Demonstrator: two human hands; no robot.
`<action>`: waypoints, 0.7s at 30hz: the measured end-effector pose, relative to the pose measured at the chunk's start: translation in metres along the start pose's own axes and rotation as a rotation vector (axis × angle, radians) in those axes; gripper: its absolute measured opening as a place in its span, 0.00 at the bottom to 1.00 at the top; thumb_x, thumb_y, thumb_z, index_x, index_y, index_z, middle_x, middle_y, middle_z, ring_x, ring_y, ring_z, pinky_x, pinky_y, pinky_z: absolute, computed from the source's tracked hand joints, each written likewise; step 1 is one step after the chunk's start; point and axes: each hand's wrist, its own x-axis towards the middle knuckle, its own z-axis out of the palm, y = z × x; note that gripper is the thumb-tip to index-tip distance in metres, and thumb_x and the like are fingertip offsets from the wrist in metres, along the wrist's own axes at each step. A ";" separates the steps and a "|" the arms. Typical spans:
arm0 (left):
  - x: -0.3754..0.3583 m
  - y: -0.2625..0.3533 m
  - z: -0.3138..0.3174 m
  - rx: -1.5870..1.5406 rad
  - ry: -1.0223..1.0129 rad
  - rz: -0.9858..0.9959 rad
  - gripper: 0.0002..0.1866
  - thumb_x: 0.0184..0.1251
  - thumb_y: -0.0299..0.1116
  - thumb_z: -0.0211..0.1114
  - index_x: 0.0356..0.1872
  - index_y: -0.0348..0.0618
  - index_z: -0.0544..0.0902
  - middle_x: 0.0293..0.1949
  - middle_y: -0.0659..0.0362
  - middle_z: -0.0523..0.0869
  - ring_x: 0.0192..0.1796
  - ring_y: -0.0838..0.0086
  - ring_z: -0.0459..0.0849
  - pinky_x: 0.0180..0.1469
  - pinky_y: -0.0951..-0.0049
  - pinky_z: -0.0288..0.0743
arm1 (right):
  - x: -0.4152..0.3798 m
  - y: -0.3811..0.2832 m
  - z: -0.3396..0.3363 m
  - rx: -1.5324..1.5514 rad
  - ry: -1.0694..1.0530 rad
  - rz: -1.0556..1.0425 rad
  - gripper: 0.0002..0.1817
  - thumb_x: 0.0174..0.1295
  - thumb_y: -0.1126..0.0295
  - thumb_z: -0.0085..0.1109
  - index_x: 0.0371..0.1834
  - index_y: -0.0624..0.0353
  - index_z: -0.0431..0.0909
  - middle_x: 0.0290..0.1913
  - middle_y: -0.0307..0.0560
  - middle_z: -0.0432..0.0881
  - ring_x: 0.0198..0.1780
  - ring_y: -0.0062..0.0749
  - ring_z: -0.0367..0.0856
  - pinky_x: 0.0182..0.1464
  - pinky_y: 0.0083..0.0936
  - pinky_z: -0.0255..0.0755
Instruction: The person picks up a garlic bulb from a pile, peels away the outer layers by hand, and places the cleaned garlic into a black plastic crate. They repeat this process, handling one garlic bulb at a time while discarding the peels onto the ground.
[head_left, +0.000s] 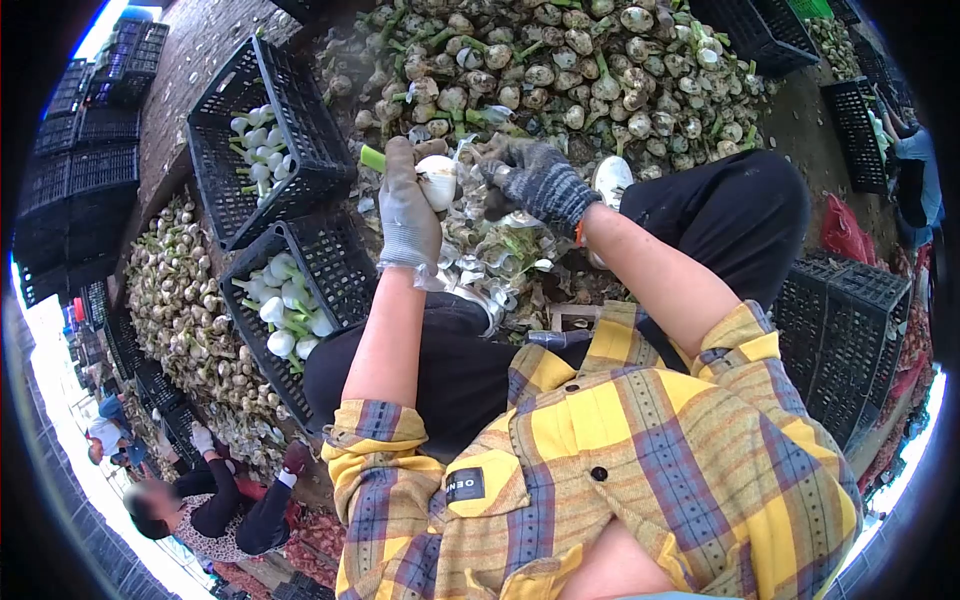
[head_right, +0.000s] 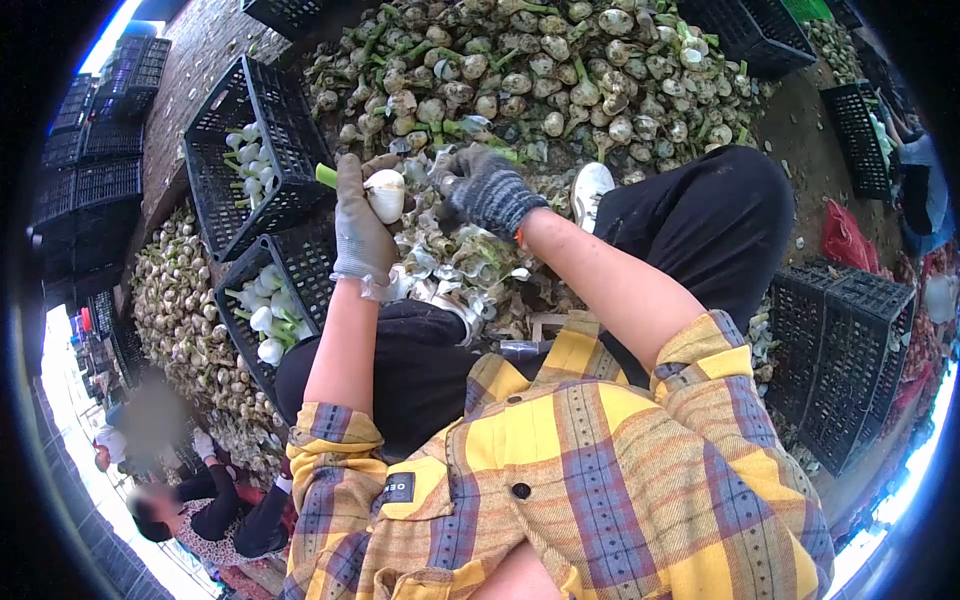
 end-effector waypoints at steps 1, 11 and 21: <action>0.000 0.000 0.000 -0.006 0.012 0.010 0.31 0.67 0.59 0.44 0.39 0.37 0.79 0.30 0.61 0.80 0.27 0.81 0.76 0.29 0.82 0.71 | -0.008 -0.005 -0.004 0.200 -0.042 0.168 0.20 0.60 0.55 0.57 0.39 0.64 0.76 0.29 0.48 0.81 0.29 0.35 0.82 0.33 0.25 0.78; -0.003 -0.001 0.003 0.104 0.011 0.047 0.32 0.66 0.60 0.45 0.39 0.36 0.80 0.30 0.60 0.81 0.30 0.79 0.79 0.32 0.81 0.73 | 0.002 0.008 0.015 0.412 -0.263 -0.123 0.14 0.60 0.64 0.58 0.42 0.63 0.76 0.34 0.46 0.80 0.33 0.27 0.81 0.33 0.25 0.78; 0.001 -0.005 0.000 0.062 0.007 0.010 0.31 0.66 0.60 0.45 0.38 0.38 0.80 0.28 0.59 0.81 0.26 0.77 0.79 0.31 0.78 0.76 | -0.011 -0.009 0.012 0.715 -0.301 0.214 0.15 0.61 0.66 0.57 0.49 0.60 0.74 0.37 0.47 0.81 0.33 0.28 0.81 0.37 0.28 0.81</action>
